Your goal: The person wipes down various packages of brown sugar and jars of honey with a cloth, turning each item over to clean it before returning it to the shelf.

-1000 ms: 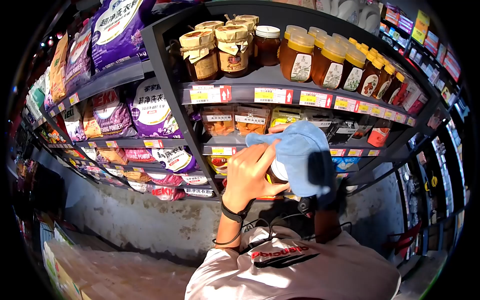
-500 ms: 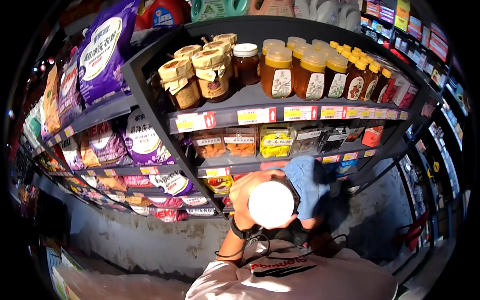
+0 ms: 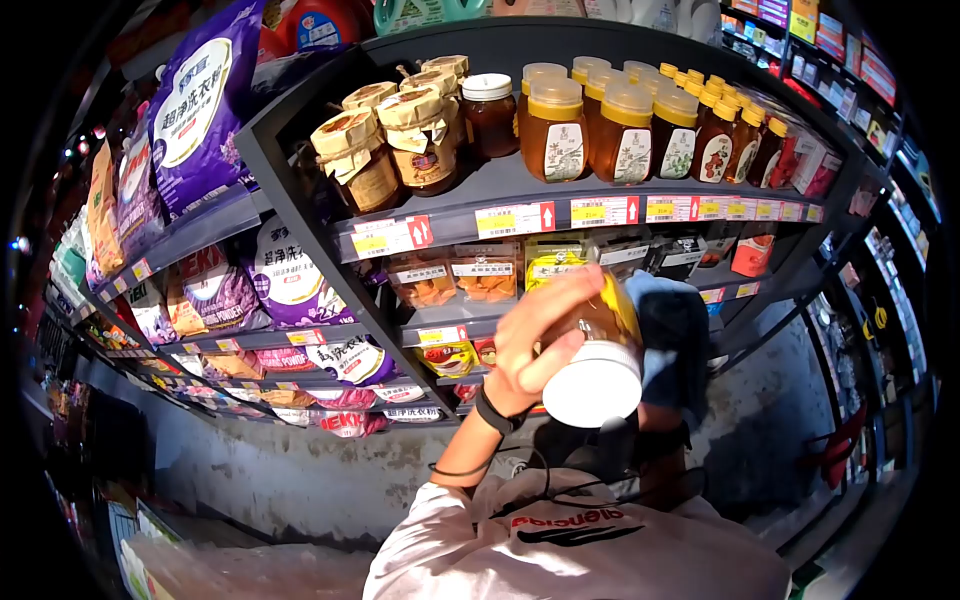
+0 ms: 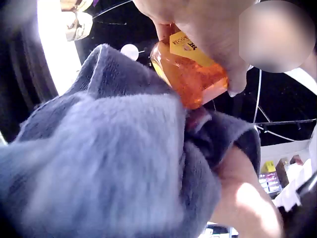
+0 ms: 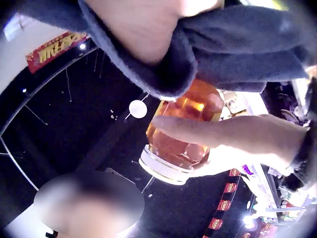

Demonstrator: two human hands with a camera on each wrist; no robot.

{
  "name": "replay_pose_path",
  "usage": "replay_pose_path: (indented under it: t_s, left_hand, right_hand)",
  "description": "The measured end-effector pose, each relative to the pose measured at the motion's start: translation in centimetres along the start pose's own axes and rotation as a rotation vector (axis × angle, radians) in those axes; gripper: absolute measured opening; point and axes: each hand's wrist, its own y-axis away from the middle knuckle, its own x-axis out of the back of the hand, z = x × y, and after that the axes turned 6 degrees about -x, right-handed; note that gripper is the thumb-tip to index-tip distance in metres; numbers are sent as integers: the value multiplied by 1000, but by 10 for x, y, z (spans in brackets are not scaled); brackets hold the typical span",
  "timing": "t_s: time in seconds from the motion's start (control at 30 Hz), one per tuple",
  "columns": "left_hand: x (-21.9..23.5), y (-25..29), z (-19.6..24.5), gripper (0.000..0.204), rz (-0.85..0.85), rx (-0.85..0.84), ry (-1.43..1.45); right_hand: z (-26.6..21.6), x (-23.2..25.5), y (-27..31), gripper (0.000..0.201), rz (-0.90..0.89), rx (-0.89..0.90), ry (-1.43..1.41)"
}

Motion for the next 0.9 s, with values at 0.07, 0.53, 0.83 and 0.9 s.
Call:
replay_pose_path:
  t_s: [0.07,0.53,0.83,0.9]
  left_hand:
    - [9,-14,-20,38,170,-78,-45]
    - [35,-86,-95,75,298,-3,-701]
    - [16,-95,-105,92,176,199,-827]
    - [15,-93,-105,86,145,326,-845]
  right_hand:
    - [-3,5,-4,39,-2,-38,-229]
    - [15,20,-5,19,-6,-22,378]
    - [19,12,-16,7,-168,-423,-82]
    - [8,0,-13,10,-155,-618,-589]
